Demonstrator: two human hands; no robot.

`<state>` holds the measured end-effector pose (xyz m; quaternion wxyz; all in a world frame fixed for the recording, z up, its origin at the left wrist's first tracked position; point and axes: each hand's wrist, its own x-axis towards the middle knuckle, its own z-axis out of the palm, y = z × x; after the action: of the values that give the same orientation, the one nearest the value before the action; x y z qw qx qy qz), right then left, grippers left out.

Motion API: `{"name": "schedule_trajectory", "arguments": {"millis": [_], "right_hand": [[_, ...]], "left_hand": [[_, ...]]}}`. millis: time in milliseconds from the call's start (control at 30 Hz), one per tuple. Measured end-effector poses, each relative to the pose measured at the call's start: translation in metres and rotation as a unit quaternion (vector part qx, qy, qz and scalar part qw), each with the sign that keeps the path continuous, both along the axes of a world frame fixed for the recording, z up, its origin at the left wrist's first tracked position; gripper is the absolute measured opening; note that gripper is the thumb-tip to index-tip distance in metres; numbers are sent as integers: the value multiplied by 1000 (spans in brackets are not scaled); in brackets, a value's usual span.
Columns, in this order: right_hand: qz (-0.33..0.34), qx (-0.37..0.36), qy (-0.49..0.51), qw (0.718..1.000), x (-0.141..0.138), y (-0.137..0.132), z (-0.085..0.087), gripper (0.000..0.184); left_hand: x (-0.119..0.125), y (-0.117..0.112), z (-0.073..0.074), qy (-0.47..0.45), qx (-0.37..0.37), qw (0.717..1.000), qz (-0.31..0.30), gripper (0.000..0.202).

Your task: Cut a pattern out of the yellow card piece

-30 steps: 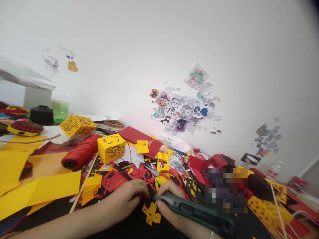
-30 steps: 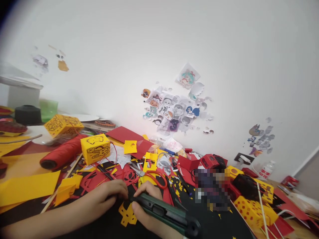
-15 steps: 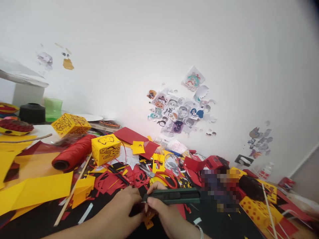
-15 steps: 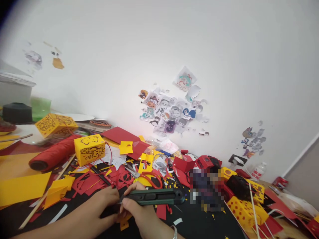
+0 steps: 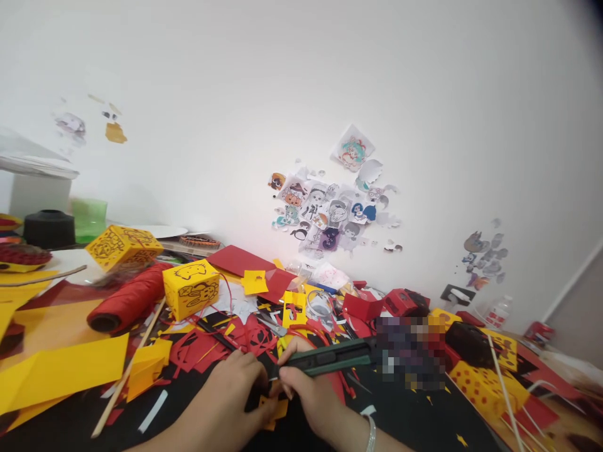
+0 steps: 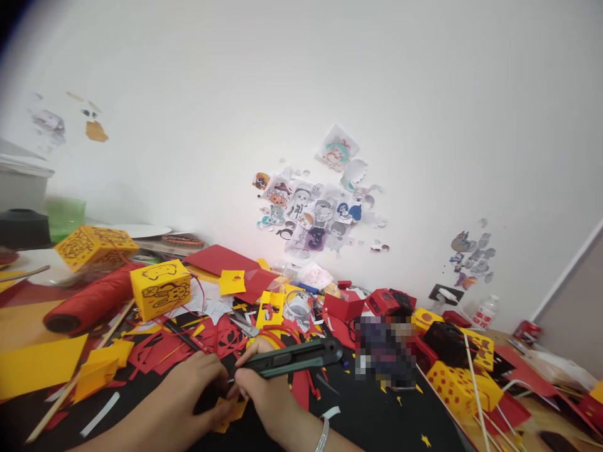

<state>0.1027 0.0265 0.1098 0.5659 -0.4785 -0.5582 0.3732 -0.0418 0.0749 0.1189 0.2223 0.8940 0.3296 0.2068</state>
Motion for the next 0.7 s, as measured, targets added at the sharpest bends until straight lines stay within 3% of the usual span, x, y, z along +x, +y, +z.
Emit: {"name": "schedule_trajectory", "arguments": {"millis": [133, 267, 367, 500, 600, 700], "right_hand": [[-25, 44, 61, 997, 0, 6, -6, 12], [-7, 51, 72, 996, 3, 4, -7, 9], [0, 66, -46, 997, 7, -5, 2, 8], [-13, 60, -241, 969, 8, -15, 13, 14], [-28, 33, -320, 946, 3, -16, 11, 19], [-50, 61, -360, 930, -3, -14, 3, 19]], "left_hand": [[4, -8, -3, 15, 18, 1000, 3, 18], [4, -1, -10, -9, 9, 1000, -19, 4], [0, 7, -8, -11, -18, 1000, -11, 13], [-10, 11, 3, 14, -28, 999, -18, 16], [-15, 11, 8, 40, -12, 999, -16, 18], [-16, 12, 9, 51, -11, 998, -20, 17]]}}
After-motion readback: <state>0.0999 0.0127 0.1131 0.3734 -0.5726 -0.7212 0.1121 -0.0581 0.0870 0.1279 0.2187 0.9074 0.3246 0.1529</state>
